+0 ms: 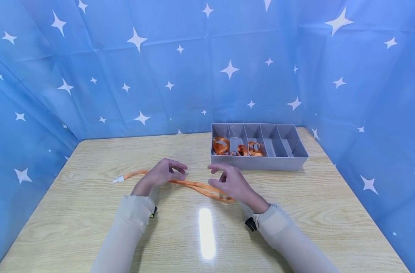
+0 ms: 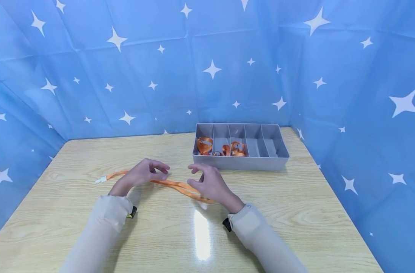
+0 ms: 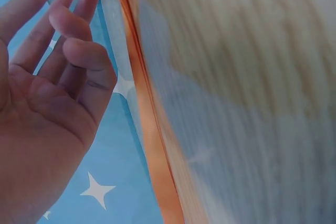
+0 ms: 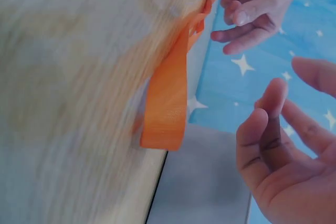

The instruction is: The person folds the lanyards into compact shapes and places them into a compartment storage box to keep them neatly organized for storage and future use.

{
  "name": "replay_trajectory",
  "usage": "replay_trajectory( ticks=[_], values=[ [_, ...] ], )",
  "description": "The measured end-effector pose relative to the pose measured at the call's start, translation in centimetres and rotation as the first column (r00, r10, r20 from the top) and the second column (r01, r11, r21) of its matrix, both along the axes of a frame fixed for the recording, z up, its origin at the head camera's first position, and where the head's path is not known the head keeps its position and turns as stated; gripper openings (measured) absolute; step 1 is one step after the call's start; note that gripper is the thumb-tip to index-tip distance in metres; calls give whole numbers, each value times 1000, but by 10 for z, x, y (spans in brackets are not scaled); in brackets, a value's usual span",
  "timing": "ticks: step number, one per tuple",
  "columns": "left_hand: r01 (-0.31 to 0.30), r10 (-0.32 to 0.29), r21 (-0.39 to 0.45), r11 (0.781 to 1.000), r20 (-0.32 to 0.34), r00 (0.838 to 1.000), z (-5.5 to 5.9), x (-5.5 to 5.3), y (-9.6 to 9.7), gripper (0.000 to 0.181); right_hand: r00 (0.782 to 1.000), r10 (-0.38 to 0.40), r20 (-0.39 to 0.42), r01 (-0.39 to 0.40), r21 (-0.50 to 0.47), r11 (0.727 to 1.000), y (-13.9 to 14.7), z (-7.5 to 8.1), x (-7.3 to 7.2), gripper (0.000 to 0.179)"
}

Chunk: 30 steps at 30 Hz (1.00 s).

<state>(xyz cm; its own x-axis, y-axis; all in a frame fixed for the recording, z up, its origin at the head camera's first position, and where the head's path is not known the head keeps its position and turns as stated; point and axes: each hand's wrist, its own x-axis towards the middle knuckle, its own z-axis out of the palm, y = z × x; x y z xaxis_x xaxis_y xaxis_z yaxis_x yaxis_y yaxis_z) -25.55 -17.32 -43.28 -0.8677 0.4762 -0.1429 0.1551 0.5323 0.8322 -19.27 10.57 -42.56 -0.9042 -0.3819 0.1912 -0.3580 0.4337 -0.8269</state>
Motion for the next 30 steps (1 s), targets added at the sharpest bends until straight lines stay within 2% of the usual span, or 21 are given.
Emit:
replay_trajectory(
  ticks=[14, 30],
  values=[
    [49, -50, 12, 999, 48, 998, -5, 2, -5, 37, 996, 55, 76, -57, 24, 998, -6, -6, 2, 43],
    [57, -57, 1, 998, 59, 997, -11, 2, -2, 43, 994, 72, 85, -87, 187, 979, -9, -13, -1, 47]
  ],
)
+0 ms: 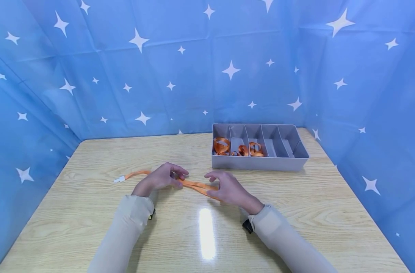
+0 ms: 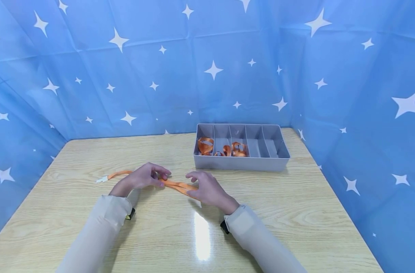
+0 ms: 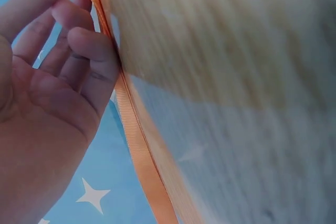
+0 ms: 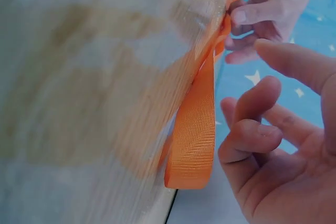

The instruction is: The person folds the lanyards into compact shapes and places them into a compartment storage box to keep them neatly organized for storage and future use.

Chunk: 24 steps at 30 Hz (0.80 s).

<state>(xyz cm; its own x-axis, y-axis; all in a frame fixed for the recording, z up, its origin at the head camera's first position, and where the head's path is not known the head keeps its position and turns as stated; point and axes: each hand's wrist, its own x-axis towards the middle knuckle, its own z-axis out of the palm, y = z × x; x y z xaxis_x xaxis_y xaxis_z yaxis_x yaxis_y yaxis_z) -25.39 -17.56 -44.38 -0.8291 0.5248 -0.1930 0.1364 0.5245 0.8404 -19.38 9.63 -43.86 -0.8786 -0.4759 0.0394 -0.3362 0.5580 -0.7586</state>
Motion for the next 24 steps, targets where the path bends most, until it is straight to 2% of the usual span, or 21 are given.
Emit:
replay_trajectory(
  ticks=[10, 14, 24],
  values=[
    [11, -10, -16, 1000, 16, 1000, -1, 1, 2, 42, 999, 35, -3, -34, 132, 991, -1, -5, -3, 45],
    [11, -11, -12, 1000, 15, 1000, -1, 1, 3, 41, 999, 33, 6, -33, 155, 987, -2, -5, -2, 45],
    [31, -32, -27, 999, -48, 998, -4, -1, 3, 31, 999, 37, 19, -40, 194, 980, -2, -5, 0, 38]
  ],
)
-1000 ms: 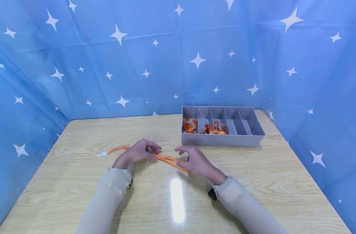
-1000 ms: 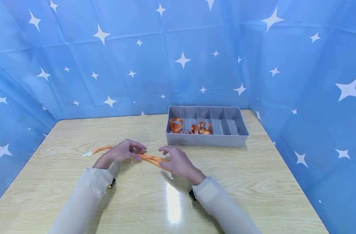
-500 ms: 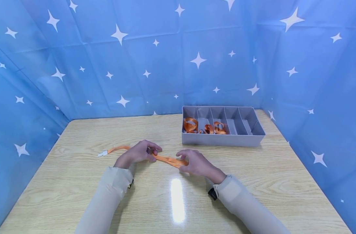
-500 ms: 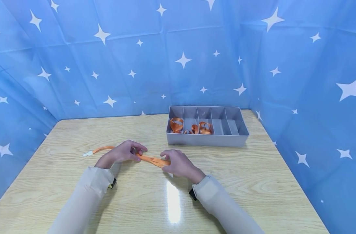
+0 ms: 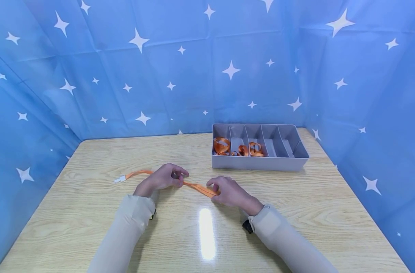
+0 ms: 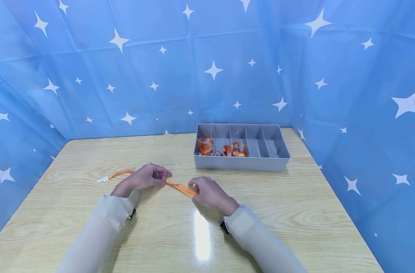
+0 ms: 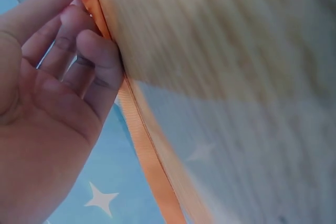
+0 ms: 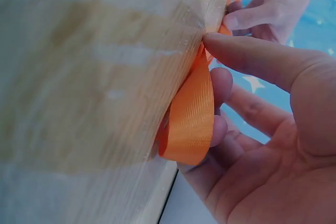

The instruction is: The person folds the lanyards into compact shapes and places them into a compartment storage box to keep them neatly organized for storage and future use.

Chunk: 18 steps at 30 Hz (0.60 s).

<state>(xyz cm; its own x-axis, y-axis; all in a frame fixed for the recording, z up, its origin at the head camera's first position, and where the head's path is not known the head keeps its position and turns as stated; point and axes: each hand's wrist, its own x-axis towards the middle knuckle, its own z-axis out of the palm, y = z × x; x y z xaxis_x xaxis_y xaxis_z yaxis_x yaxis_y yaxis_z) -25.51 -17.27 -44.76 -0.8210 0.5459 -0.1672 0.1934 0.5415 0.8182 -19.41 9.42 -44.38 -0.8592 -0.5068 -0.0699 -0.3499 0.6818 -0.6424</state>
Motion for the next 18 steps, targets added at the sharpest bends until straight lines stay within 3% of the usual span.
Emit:
replay_trajectory(
  ticks=[8, 14, 18],
  values=[
    [14, -22, -71, 997, -117, 993, 1, 0, 2, 22, 1000, 1, -17, -1, 6, 1000, 0, -2, 0, 36],
    [-25, 16, -57, 998, -154, 988, 3, 2, 6, 17, 999, 10, -34, -10, -4, 1000, 2, -2, 1, 36],
    [-81, 70, -42, 996, -208, 976, 7, 4, 9, 16, 999, 3, -43, -4, -24, 1000, 1, -2, 2, 32]
  ],
)
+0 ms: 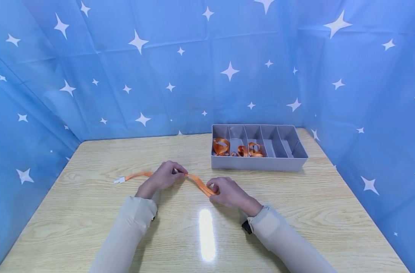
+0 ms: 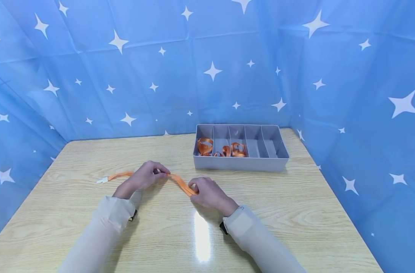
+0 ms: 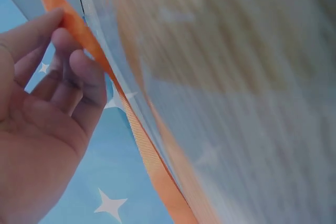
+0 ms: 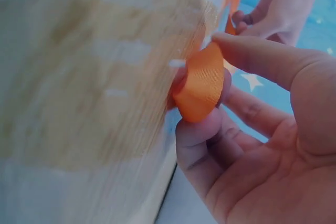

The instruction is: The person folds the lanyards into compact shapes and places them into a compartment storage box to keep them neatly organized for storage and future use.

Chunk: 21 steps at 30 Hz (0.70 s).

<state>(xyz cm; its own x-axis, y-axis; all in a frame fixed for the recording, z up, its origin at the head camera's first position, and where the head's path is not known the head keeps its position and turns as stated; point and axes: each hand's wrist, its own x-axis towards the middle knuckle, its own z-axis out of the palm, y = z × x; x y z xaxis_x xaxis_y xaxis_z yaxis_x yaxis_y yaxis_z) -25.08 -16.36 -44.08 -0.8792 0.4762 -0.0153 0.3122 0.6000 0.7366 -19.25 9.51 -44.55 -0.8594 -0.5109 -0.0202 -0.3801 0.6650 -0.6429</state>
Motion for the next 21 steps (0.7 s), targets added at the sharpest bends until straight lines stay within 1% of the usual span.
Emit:
replay_trajectory(
  ticks=[2, 6, 10, 14, 17, 21],
  values=[
    [-25, 25, 9, 1000, -15, 1000, 2, 1, 2, 15, 1000, -13, 12, 13, -9, 1000, -1, 0, 0, 30],
    [-46, 47, 28, 999, -52, 998, 5, 2, 5, 14, 997, -41, 69, 43, -26, 999, -3, 1, 1, 28],
    [-62, 68, 50, 997, -116, 991, 9, 2, 9, 13, 992, -52, 116, 60, -61, 996, -2, 3, 1, 29],
    [-62, 78, 92, 994, -182, 980, 15, 3, 15, 12, 988, -49, 144, 63, -97, 993, -1, 5, 2, 32],
    [-46, 73, 117, 992, -236, 969, 20, 3, 19, 11, 985, -44, 170, 67, -131, 989, -1, 6, 2, 33],
    [-31, 69, 136, 990, -288, 955, 27, 5, 24, 10, 982, -34, 183, 69, -189, 980, -2, 5, 1, 31]
  ],
)
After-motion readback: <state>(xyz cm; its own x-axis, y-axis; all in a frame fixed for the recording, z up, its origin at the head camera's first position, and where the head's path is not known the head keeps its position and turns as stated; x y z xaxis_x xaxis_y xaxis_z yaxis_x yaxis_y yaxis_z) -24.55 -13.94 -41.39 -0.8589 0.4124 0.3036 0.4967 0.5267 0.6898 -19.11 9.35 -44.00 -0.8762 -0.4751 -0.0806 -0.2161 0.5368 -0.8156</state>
